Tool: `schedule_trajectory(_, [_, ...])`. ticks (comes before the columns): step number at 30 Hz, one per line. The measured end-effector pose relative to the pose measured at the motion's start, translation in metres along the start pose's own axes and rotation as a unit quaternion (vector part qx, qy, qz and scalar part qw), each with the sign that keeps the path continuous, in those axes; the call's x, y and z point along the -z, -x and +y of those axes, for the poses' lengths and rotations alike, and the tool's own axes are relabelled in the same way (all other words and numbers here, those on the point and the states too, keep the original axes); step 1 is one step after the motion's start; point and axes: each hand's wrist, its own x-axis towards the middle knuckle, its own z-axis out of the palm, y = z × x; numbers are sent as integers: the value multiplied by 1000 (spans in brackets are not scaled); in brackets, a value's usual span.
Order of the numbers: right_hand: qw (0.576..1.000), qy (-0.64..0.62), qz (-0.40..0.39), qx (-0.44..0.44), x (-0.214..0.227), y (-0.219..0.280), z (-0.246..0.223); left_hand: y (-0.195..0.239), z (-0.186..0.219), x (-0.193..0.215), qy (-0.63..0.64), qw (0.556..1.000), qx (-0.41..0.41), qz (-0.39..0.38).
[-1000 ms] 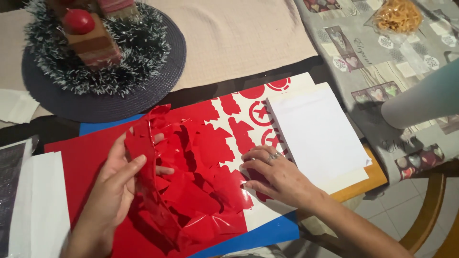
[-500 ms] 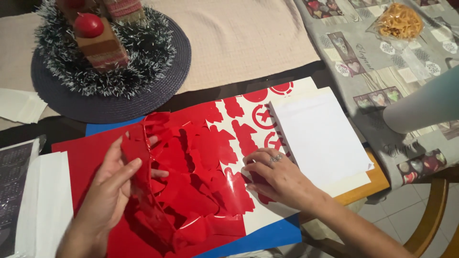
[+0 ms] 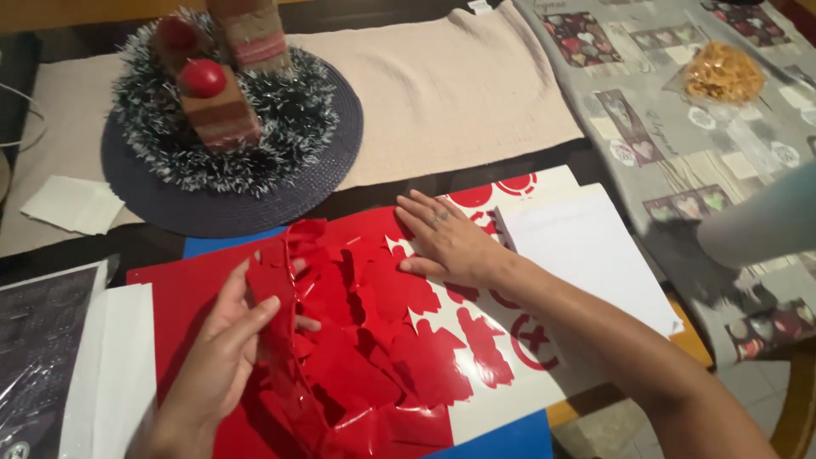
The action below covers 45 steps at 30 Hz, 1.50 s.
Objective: Peeling the excess red vinyl from a sheet of cut stickers on a table
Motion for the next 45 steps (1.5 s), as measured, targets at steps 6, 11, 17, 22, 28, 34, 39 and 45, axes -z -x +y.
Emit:
schedule_trajectory(6, [998,61,-29,14,-16,7,10,-1,-3,6,11,999,39,4])
schedule_trajectory(11, [995,95,-32,18,-21,8,11,0,-7,11,-17,999,29,7])
schedule_trajectory(17, [999,36,-24,8,-16,6,7,4,-4,11,-26,999,30,13])
schedule_trajectory(22, [1000,9,-20,18,-4,4,-1,5,2,6,-22,1000,21,-7])
schedule_trajectory(28, [998,47,-20,20,-7,4,-4,9,-1,6,-5,1000,12,-12])
schedule_trajectory(34, [995,93,-26,25,-11,3,-2,14,0,5,-3,1000,-5,-24])
schedule_trajectory(39, [998,61,-22,12,-10,3,-2,18,1,5,2,999,-12,-33])
schedule_trajectory(45, [993,-98,-66,-22,13,1,-13,22,2,9,7,1000,-13,-28])
